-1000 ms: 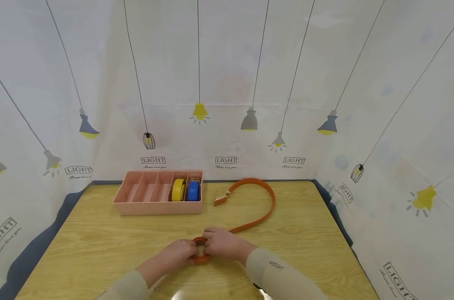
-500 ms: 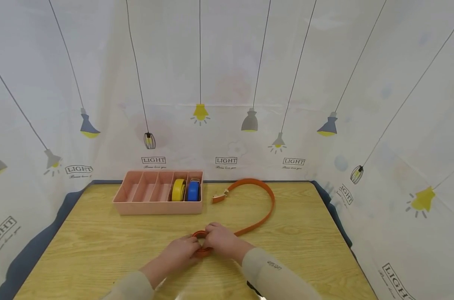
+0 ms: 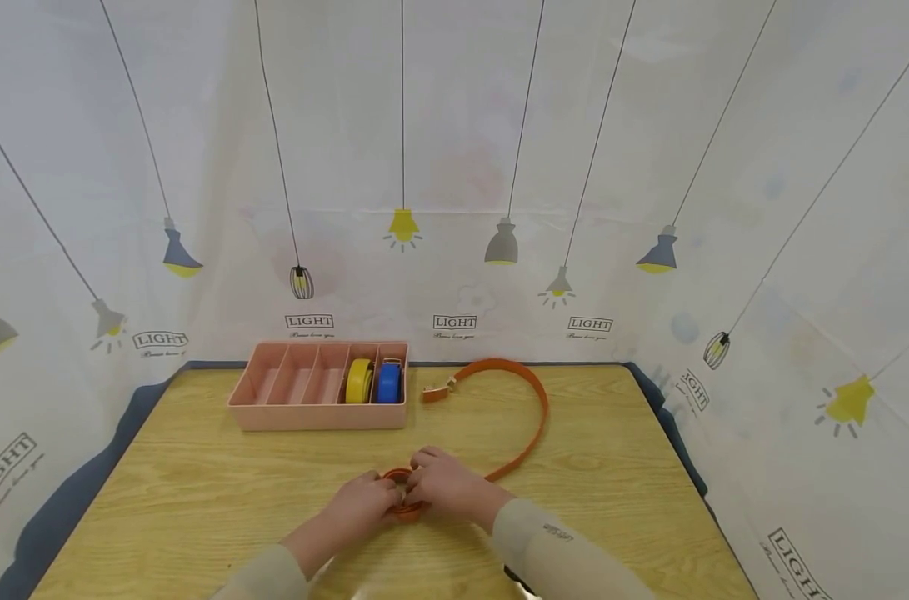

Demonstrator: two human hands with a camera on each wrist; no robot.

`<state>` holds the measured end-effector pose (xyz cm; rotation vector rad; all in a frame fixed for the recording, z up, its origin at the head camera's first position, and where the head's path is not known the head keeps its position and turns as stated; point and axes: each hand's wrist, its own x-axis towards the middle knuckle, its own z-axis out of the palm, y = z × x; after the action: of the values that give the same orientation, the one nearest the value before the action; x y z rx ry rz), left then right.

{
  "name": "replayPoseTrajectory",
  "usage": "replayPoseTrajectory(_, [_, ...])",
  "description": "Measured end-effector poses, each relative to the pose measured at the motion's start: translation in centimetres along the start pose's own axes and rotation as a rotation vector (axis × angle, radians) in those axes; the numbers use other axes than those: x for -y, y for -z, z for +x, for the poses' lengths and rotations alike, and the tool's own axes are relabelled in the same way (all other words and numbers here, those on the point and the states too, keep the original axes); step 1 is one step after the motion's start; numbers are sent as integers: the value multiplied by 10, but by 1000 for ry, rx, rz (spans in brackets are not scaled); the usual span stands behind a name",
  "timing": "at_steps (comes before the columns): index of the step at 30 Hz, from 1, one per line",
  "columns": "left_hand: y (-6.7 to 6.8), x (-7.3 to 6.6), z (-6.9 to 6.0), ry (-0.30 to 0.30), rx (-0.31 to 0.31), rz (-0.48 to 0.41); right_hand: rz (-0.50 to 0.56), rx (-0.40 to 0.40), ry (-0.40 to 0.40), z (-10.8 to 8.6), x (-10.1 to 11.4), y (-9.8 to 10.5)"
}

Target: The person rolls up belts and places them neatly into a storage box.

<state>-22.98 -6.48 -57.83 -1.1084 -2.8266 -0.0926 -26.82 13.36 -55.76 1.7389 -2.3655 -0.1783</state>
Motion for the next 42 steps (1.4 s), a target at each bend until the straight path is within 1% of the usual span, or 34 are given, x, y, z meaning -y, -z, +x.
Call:
replayPoseTrajectory(2, [1,1,-1,-5,20,-6,17,23,24,-3,-3,-1])
replayPoseTrajectory(5, [1,2,-4,-15,52,-23,26,82,49,-7,-7,-3])
replayPoseTrajectory(9, [2,4,-6,-51,65,-50,25,149,76,-11,-10,-3])
replayPoseTrajectory(12, [1,5,-6,-70,76,-107,17,143,104,-12,-11,-1])
replayPoseTrajectory(17, [1,7,-6,-111,95,-208,-84,99,164,-10,-11,1])
replayPoseTrajectory(21, [3,9,-8,-157,91,-216,-216,57,209,-6,-8,-5])
replayPoseTrajectory(23, [4,10,-10,-160,97,-217,-269,51,215,-4,-6,-7])
replayPoseTrajectory(26, [5,11,-14,-148,111,-197,-288,65,202,-1,-1,-4])
replayPoseTrajectory(28, [6,11,-17,-128,116,-184,-258,83,181,0,1,-1])
replayPoseTrajectory(30, [7,10,-18,-119,105,-152,-217,97,157,2,2,2])
replayPoseTrajectory(33, [6,10,-20,-110,73,-113,-164,95,119,4,4,4])
replayPoseTrajectory(37, [2,10,-21,-139,8,-70,-142,60,73,5,6,2])
replayPoseTrajectory(40, [0,10,-22,-160,-52,-76,-135,41,37,6,7,1])
replayPoseTrajectory(42, [-1,9,-20,-152,-76,-96,-139,40,21,8,8,1])
